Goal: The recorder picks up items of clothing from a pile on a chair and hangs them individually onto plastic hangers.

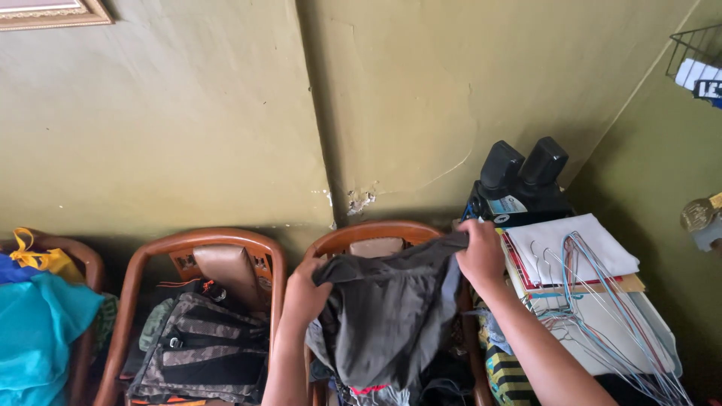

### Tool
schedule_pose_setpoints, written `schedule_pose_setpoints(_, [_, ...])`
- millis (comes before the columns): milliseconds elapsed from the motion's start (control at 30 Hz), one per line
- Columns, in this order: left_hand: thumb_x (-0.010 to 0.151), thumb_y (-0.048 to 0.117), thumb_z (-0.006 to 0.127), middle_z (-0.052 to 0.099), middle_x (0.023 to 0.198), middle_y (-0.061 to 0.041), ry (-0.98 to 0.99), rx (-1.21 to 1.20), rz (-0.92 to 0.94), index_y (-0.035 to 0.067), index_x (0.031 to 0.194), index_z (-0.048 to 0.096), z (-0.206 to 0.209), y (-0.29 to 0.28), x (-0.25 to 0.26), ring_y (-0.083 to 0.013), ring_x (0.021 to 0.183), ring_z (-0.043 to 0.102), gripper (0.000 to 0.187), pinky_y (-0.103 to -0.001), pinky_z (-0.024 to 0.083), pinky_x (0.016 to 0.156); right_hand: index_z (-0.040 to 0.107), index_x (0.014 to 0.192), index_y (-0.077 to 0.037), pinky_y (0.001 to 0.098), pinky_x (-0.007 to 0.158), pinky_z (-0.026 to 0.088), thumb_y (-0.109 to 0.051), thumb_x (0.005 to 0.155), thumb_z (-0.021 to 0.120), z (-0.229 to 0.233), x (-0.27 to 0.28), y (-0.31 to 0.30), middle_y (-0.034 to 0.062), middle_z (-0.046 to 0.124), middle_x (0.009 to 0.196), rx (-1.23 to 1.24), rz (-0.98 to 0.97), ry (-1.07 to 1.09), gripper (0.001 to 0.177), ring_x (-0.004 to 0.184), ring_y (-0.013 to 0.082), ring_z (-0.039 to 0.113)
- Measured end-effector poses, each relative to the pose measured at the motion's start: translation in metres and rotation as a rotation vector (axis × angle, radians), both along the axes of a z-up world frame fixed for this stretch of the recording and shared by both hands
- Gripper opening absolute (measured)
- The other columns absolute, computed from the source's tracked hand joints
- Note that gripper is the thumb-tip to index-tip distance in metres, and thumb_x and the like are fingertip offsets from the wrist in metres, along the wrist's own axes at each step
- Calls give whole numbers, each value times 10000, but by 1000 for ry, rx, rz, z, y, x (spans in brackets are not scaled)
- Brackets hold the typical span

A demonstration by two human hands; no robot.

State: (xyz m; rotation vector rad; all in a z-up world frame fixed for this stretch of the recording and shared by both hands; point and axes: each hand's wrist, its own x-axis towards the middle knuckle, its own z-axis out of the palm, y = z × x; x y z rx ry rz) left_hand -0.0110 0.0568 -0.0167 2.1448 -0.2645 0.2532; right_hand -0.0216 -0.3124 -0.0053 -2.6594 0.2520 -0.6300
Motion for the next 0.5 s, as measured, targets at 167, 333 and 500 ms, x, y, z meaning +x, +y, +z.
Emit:
schedule_pose_setpoints(167, [646, 117, 794, 696, 1031, -196, -270, 227, 393, 71, 1037, 689, 16, -9, -18, -412, 962, 654, 407, -464, 526, 823, 588, 1062, -41, 519, 772, 578, -95, 839, 656, -2, 7, 13, 174, 685, 1059, 595, -175, -137, 240, 938, 376, 689])
schedule_pose_setpoints(333, [928, 306, 706, 605, 683, -100, 233, -531, 656, 62, 889, 613, -63, -6, 23, -304, 577, 578, 264, -445, 463, 576, 674, 1031, 92, 485, 733, 640, -256, 974, 387, -48, 25, 4, 240, 775, 938, 1299, -26, 271, 454, 811, 329, 780])
schedule_pose_setpoints(500, [992, 398, 601, 663, 765, -75, 640, -1217, 487, 83, 893, 619, -68, 1, 39, -218, 596, 594, 331, -411, 506, 593, 671, 1058, 43, 462, 756, 615, -381, 1012, 310, -48, 34, 21, 207, 758, 964, 1383, 40, 447, 559, 844, 304, 747])
